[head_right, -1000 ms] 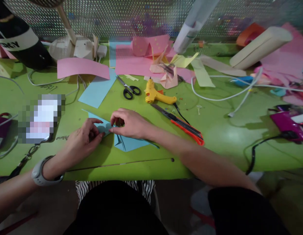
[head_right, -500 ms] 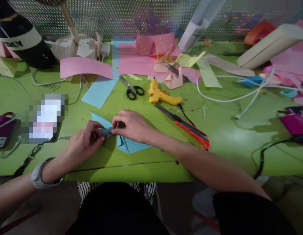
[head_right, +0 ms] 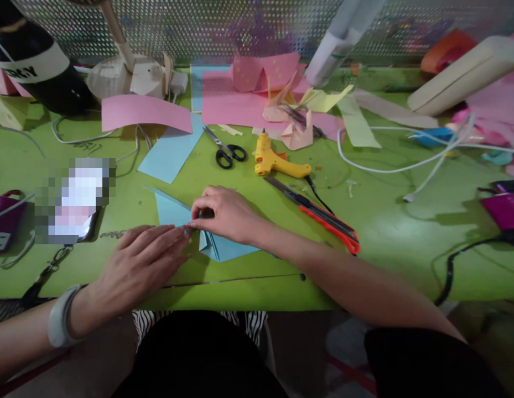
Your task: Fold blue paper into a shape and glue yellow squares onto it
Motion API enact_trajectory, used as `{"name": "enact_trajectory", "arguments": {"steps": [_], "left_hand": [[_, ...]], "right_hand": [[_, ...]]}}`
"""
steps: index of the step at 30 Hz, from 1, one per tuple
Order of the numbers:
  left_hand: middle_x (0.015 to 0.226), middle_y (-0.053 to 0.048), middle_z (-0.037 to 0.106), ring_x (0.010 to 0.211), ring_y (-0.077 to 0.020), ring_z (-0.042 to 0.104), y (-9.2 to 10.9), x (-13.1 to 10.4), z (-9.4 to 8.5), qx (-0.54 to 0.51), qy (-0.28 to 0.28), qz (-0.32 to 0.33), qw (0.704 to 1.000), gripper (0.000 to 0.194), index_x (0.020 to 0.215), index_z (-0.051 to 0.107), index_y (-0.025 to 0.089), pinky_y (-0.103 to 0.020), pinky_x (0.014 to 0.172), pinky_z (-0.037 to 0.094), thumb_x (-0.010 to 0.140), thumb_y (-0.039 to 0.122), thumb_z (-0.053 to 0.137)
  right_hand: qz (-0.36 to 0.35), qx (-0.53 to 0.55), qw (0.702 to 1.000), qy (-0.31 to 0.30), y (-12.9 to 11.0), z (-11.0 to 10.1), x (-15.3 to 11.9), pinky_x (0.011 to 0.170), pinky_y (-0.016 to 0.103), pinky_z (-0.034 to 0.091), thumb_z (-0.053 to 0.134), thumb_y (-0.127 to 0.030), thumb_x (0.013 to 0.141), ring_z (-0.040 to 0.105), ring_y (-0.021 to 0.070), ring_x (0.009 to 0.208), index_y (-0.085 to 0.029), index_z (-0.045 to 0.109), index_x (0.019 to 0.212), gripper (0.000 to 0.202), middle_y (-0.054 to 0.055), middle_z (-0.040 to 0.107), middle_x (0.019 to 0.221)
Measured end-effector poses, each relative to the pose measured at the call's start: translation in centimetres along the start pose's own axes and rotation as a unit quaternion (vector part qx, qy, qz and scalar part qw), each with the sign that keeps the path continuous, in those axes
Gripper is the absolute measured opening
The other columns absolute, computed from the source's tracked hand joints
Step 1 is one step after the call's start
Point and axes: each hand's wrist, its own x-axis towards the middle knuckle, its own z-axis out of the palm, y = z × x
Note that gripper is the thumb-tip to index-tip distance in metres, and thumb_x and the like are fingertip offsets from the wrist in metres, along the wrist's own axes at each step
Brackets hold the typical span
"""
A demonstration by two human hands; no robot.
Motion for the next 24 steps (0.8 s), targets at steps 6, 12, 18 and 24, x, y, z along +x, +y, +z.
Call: {"name": "enact_trajectory", "arguments": {"steps": [6,12,18,24], "left_hand": [[0.133,-0.019,0.061,0.122,-0.0277,0.059,1.8,-1.0,0.5,-0.011,-0.020,-0.012,1.000,0.054,0.129,0.055,0.001,-0.040,0.099,0.049,0.098,0.045,0.046],[0.136,-0.023,0.057,0.124,-0.0315,0.058,2.3,-1.3,0.8,-0.018,-0.031,-0.024,0.999,0.062,0.132,0.054,0.001,-0.042,0.100,0.050,0.096,0.050,0.047],[0.137,-0.021,0.057,0.124,-0.0312,0.058,2.4,-1.2,0.8,-0.015,-0.032,-0.031,0.999,0.059,0.132,0.054,0.002,-0.042,0.099,0.050,0.096,0.048,0.049],[0.136,-0.022,0.057,0.124,-0.0315,0.058,2.3,-1.2,0.7,-0.005,-0.033,-0.020,0.999,0.057,0.132,0.056,0.003,-0.042,0.099,0.051,0.097,0.047,0.047]], "right_hand": [[0.001,0.025,1.000,-0.002,0.2,-0.1,-0.1,0.069,0.029,0.041,0.074,-0.027,0.080,0.055,0.0149,0.076,-0.019,0.072,0.078,0.009,0.002,0.058,0.078],[-0.005,0.088,0.996,-0.001,0.6,-0.4,-0.3,0.070,0.028,0.044,0.070,-0.024,0.082,0.057,0.0134,0.075,-0.020,0.073,0.083,0.006,0.001,0.060,0.081],[0.002,0.107,0.994,0.008,0.6,-0.6,-0.3,0.068,0.028,0.046,0.069,-0.026,0.082,0.059,0.0133,0.074,-0.019,0.071,0.081,0.007,0.001,0.061,0.079],[0.028,0.096,0.995,0.022,0.1,-0.4,-0.4,0.070,0.030,0.048,0.071,-0.026,0.079,0.059,0.0138,0.074,-0.018,0.063,0.082,0.011,0.001,0.060,0.082]]}}
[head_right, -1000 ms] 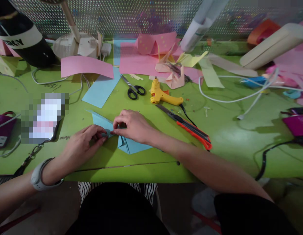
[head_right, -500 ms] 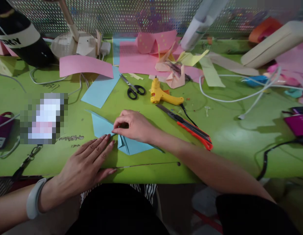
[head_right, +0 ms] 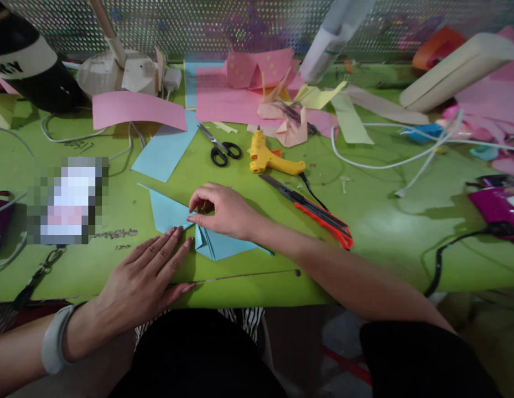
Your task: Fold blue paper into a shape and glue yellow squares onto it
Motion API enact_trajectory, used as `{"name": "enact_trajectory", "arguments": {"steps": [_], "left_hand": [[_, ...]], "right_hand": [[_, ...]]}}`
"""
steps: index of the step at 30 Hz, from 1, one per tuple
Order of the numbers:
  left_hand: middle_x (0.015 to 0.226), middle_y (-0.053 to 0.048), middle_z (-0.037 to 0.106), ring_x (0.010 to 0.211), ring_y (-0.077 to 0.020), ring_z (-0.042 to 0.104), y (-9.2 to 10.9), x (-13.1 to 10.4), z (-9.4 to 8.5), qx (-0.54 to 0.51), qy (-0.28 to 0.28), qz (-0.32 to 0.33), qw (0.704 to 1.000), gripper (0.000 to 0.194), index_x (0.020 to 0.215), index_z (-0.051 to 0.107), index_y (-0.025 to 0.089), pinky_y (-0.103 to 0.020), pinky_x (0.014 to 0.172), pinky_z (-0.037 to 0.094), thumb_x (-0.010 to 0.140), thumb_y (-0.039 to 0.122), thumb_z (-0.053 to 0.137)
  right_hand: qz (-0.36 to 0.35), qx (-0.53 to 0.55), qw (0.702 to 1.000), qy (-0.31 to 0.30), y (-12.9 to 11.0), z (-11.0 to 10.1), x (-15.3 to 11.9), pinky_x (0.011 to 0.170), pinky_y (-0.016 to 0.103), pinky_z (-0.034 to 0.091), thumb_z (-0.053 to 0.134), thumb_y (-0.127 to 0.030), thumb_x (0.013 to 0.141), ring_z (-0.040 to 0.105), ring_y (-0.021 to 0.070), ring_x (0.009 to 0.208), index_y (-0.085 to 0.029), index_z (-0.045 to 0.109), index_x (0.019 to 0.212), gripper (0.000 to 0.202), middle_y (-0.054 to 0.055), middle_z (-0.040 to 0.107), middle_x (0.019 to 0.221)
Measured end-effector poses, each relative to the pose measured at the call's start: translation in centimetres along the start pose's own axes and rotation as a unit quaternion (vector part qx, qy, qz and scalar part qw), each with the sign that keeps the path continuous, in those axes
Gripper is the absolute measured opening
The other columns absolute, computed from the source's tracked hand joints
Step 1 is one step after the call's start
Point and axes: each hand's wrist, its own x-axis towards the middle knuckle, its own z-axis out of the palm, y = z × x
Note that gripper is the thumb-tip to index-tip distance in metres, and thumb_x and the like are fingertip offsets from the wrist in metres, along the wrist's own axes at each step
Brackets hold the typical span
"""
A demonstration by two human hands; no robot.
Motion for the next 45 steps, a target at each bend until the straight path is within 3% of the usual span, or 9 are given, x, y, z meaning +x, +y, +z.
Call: {"name": "enact_trajectory", "arguments": {"steps": [6,23,29,36,45], "left_hand": [[0.136,-0.024,0.056,0.125,-0.0326,0.057,0.1,-0.1,0.2,0.001,-0.005,0.000,1.000,0.056,0.132,0.056,0.002,-0.043,0.099,0.051,0.098,0.046,0.044],[0.134,-0.025,0.058,0.122,-0.0328,0.059,0.5,-0.2,0.5,0.002,0.014,-0.011,1.000,0.058,0.129,0.057,-0.002,-0.042,0.097,0.050,0.098,0.046,0.045],[0.134,-0.024,0.058,0.123,-0.0323,0.058,0.5,-0.2,0.4,0.003,0.008,-0.013,1.000,0.057,0.128,0.058,-0.001,-0.042,0.098,0.050,0.098,0.046,0.044],[0.136,-0.023,0.056,0.125,-0.0331,0.056,0.5,-0.2,0.2,0.016,-0.010,-0.016,1.000,0.057,0.129,0.057,0.000,-0.041,0.097,0.047,0.098,0.044,0.044],[0.138,-0.020,0.057,0.118,-0.0315,0.056,0.2,0.5,0.0,0.015,-0.038,-0.042,0.998,0.074,0.130,0.058,0.001,-0.041,0.092,0.045,0.095,0.063,0.033]], "right_hand": [[0.014,-0.031,0.999,0.030,-0.1,0.3,0.0,0.069,0.032,0.047,0.071,-0.028,0.076,0.057,0.0154,0.073,-0.020,0.054,0.082,0.020,0.001,0.059,0.081],[0.003,-0.058,0.998,0.024,-0.1,0.4,0.0,0.071,0.033,0.047,0.069,-0.031,0.080,0.058,0.0172,0.077,-0.020,0.054,0.083,0.019,0.003,0.060,0.084],[-0.007,-0.067,0.998,0.009,0.1,0.2,0.1,0.073,0.034,0.047,0.069,-0.035,0.081,0.058,0.0177,0.078,-0.020,0.056,0.085,0.020,0.004,0.062,0.085],[0.004,-0.019,0.999,-0.038,0.2,-0.6,0.2,0.073,0.031,0.049,0.064,-0.023,0.083,0.060,0.0152,0.078,-0.018,0.061,0.089,0.008,0.004,0.065,0.087],[-0.002,-0.023,0.999,-0.031,0.2,-0.5,0.2,0.073,0.030,0.048,0.064,-0.023,0.085,0.060,0.0146,0.077,-0.018,0.064,0.088,0.007,0.003,0.065,0.087]]}}
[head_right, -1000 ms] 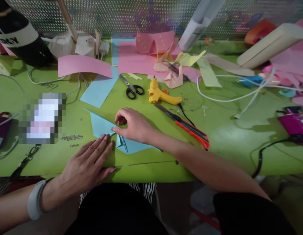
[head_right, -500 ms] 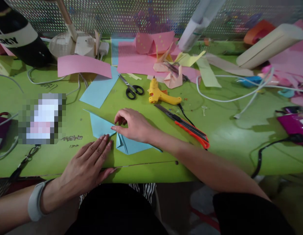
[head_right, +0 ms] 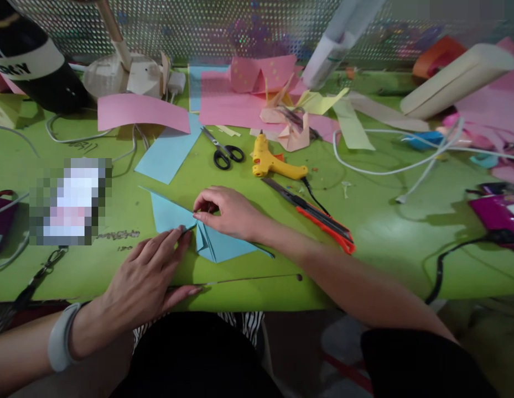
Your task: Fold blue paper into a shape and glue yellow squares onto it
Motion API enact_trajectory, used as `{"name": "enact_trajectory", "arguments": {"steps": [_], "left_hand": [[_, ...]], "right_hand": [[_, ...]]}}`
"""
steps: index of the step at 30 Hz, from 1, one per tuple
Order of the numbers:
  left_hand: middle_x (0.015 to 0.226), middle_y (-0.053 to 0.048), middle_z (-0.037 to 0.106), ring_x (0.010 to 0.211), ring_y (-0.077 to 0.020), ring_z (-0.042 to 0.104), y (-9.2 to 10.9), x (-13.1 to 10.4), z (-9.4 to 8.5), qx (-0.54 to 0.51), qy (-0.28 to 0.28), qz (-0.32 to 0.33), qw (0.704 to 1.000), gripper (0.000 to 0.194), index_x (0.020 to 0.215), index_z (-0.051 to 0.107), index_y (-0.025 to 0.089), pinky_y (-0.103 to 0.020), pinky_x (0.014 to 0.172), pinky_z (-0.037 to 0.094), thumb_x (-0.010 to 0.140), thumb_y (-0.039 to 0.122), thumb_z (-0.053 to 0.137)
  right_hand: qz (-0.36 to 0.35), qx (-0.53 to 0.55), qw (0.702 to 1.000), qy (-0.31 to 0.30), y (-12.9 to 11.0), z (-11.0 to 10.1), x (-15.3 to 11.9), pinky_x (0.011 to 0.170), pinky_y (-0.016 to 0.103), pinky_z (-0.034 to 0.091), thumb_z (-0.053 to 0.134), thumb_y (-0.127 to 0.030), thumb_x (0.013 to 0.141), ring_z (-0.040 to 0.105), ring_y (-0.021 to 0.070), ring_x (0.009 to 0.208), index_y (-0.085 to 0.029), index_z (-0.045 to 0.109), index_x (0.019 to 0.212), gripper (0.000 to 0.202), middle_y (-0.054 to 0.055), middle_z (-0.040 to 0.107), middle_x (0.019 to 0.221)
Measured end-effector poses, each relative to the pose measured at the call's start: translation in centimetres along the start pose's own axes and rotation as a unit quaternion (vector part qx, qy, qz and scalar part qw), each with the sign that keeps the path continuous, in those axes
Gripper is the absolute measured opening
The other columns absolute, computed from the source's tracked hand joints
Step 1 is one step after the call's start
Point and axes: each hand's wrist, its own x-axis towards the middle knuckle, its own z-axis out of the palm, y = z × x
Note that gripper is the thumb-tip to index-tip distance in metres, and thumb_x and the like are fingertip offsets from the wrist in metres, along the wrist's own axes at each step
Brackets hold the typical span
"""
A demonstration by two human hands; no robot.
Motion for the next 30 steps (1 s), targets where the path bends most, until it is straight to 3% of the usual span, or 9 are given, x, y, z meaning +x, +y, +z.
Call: {"name": "enact_trajectory", "arguments": {"steps": [8,16,30], "left_hand": [[0.135,-0.016,0.060,0.116,-0.0302,0.055,0.11,0.33,-0.21,-0.004,0.003,-0.023,1.000,0.077,0.128,0.060,0.003,-0.042,0.095,0.041,0.094,0.066,0.033],[0.150,-0.019,0.044,0.136,-0.0318,0.042,-0.04,0.42,0.34,0.003,-0.013,-0.023,1.000,0.086,0.140,0.047,0.000,-0.043,0.108,0.033,0.092,0.070,0.032],[0.146,-0.020,0.047,0.132,-0.0327,0.047,0.24,0.61,0.15,0.010,-0.016,-0.034,0.999,0.091,0.138,0.048,-0.002,-0.045,0.104,0.037,0.090,0.074,0.030]], "right_hand": [[-0.015,-0.028,0.999,0.008,0.14,0.11,0.01,0.073,0.030,0.047,0.064,-0.025,0.085,0.060,0.0146,0.076,-0.018,0.065,0.086,0.007,0.003,0.065,0.084],[-0.023,-0.037,0.999,0.002,0.18,0.09,-0.04,0.073,0.031,0.047,0.063,-0.026,0.087,0.060,0.0149,0.077,-0.018,0.065,0.088,0.008,0.003,0.064,0.085],[-0.030,-0.044,0.999,0.005,0.24,0.16,-0.10,0.073,0.031,0.046,0.063,-0.025,0.086,0.060,0.0148,0.077,-0.019,0.064,0.089,0.007,0.003,0.064,0.085]]}}
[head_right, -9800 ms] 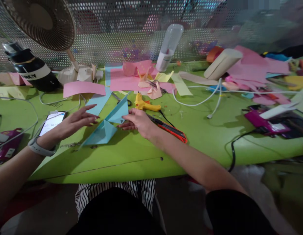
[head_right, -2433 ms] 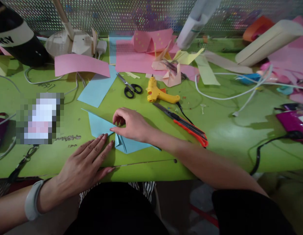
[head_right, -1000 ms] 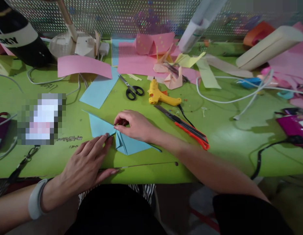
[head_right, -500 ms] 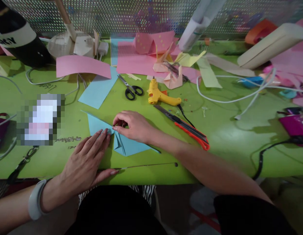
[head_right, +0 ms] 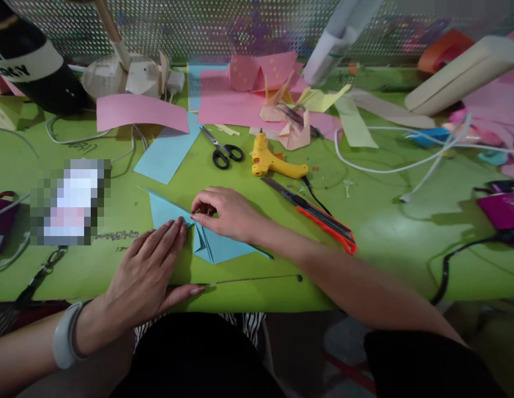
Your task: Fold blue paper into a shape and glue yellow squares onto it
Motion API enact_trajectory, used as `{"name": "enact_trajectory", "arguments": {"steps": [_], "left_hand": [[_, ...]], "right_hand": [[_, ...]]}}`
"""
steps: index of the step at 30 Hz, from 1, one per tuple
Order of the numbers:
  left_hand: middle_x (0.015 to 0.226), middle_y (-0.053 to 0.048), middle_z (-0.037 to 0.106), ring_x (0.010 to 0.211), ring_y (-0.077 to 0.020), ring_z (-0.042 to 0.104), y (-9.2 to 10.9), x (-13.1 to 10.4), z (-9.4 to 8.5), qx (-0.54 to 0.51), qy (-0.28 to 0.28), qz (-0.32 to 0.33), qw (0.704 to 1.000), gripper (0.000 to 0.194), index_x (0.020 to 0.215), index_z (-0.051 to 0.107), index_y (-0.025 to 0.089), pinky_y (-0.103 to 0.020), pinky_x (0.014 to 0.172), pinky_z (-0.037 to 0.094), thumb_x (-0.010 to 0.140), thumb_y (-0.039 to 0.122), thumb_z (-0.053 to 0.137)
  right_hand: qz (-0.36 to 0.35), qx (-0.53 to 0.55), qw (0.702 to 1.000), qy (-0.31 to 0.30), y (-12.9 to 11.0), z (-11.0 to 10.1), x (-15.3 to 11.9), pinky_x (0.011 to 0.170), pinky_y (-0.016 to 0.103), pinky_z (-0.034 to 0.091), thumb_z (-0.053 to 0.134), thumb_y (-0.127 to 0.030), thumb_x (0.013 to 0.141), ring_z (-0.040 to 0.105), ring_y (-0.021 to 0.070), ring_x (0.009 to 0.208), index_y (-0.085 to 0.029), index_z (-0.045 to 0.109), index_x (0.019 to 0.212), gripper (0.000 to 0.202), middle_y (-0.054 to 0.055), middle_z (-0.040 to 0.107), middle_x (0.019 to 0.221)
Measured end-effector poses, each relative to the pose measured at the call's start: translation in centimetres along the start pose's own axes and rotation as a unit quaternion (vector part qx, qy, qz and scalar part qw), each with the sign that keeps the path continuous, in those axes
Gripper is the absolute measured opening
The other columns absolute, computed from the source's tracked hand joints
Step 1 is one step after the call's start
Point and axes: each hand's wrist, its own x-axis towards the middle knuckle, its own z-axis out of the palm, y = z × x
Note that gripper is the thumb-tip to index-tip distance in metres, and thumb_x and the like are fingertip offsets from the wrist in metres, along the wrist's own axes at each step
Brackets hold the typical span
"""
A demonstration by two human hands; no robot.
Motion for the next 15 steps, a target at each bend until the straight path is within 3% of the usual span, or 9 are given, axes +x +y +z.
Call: {"name": "enact_trajectory", "arguments": {"steps": [15], "left_hand": [[0.146,-0.022,0.048,0.129,-0.0346,0.048,0.31,0.21,-0.15,-0.010,0.008,-0.005,1.000,0.089,0.131,0.054,-0.003,-0.049,0.101,0.038,0.091,0.072,0.031]], "right_hand": [[-0.003,-0.020,1.000,-0.001,-0.14,0.06,-0.03,0.073,0.031,0.046,0.065,-0.026,0.085,0.059,0.0159,0.078,-0.018,0.064,0.090,0.009,0.003,0.063,0.084]]}}
